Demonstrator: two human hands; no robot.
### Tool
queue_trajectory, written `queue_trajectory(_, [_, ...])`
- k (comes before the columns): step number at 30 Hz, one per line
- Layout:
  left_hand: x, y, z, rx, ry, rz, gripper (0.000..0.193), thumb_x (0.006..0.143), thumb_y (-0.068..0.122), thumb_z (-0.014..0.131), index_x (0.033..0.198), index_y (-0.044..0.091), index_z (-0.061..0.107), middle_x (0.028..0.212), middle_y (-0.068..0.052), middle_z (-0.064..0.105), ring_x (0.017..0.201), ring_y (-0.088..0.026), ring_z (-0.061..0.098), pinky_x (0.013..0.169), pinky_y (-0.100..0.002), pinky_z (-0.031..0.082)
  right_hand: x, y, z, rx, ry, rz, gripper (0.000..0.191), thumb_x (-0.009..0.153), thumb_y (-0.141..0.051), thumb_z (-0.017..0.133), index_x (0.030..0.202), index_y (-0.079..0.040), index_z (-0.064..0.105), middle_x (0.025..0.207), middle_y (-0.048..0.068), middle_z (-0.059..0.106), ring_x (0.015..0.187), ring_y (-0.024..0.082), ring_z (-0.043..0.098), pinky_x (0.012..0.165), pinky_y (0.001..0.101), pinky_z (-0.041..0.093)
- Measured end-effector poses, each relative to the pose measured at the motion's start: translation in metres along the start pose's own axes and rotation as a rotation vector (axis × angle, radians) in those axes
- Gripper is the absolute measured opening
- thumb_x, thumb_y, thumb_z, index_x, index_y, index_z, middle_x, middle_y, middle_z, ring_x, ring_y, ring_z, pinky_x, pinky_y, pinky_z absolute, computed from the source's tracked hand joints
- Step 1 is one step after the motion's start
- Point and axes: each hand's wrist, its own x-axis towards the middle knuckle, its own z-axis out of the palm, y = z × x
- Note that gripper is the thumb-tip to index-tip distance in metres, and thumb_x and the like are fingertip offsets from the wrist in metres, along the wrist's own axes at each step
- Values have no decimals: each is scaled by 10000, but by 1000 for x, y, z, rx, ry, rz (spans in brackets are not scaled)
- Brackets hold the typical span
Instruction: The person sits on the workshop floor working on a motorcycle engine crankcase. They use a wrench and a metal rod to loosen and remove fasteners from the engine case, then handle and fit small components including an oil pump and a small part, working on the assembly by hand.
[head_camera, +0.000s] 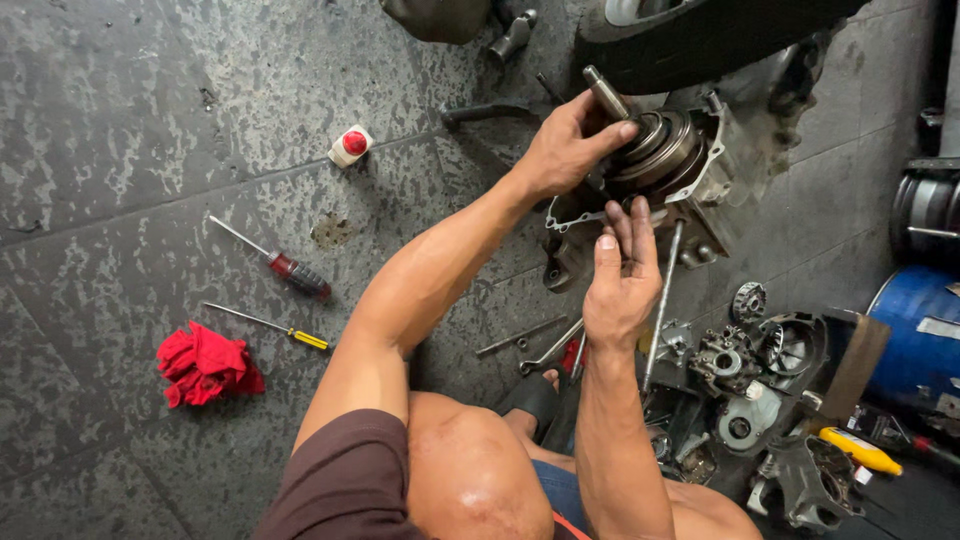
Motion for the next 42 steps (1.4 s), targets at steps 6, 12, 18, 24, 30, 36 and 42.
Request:
queue_trajectory(6, [-3, 3, 13, 313, 232, -168, 443, 861, 401, 820, 1053, 24, 691, 930, -41, 734, 864, -122, 683, 798, -296, 570, -5, 1, -1, 30, 32, 1, 566, 1057, -14, 502, 1589, 33, 317, 1427, 182, 612, 1327, 220, 600, 1156, 334, 462])
queue_trajectory(12, [-11, -10, 1, -121, 22, 62, 529, 904, 423, 808, 1216, 36, 625, 1043, -24, 700, 934, -95, 637, 843, -306, 538, -9, 18, -6, 185, 54, 3, 381, 1070, -8, 613, 1435, 29, 512, 1302, 127, 671, 1188, 156, 621, 1079, 279, 490])
queue_trajectory(18, [-5, 12, 17, 333, 284, -98, 448, 831, 479, 787, 974, 56, 739, 830, 1, 743, 774, -91, 692, 738, -292, 565, -10, 30, -6, 311, 89, 4, 452, 1021, 13, 682, 1449, 5, 536, 1160, 54, 643, 1052, 118, 596, 959, 248, 495])
queue_trajectory(24, [-8, 5, 16, 327, 231, -194, 478, 888, 461, 748, 1068, 20, 707, 923, -80, 745, 870, -162, 685, 811, -314, 562, -2, 30, -5, 295, 98, 63, 370, 990, 16, 640, 1355, 27, 582, 1202, 80, 686, 1129, 140, 640, 1051, 274, 493])
queue_trajectory(30, [-11, -30, 5, -90, 41, 52, 546, 952, 383, 737, 1327, 3, 624, 1187, -122, 724, 1118, -181, 657, 1016, -333, 530, -7, 28, -1, 410, 203, 41, 224, 1028, 9, 593, 1247, 49, 616, 1170, 114, 685, 1098, 172, 644, 1056, 307, 496])
queue_trajectory(36, [-33, -23, 1, 372, 161, -205, 515, 943, 473, 661, 1117, -11, 689, 959, -118, 752, 907, -174, 705, 831, -332, 546, -10, 26, 1, 300, 278, 13, 173, 1011, 31, 566, 1178, 48, 610, 1121, 127, 671, 1074, 191, 652, 1051, 330, 520])
queue_trajectory(42, [-65, -16, -1, 403, 35, -202, 359, 861, 332, 685, 959, -9, 738, 768, -100, 734, 720, -145, 679, 673, -327, 548, -10, 27, 2, 354, 255, 25, 176, 1020, 20, 558, 1189, 49, 599, 1135, 123, 655, 1081, 180, 623, 1062, 324, 499])
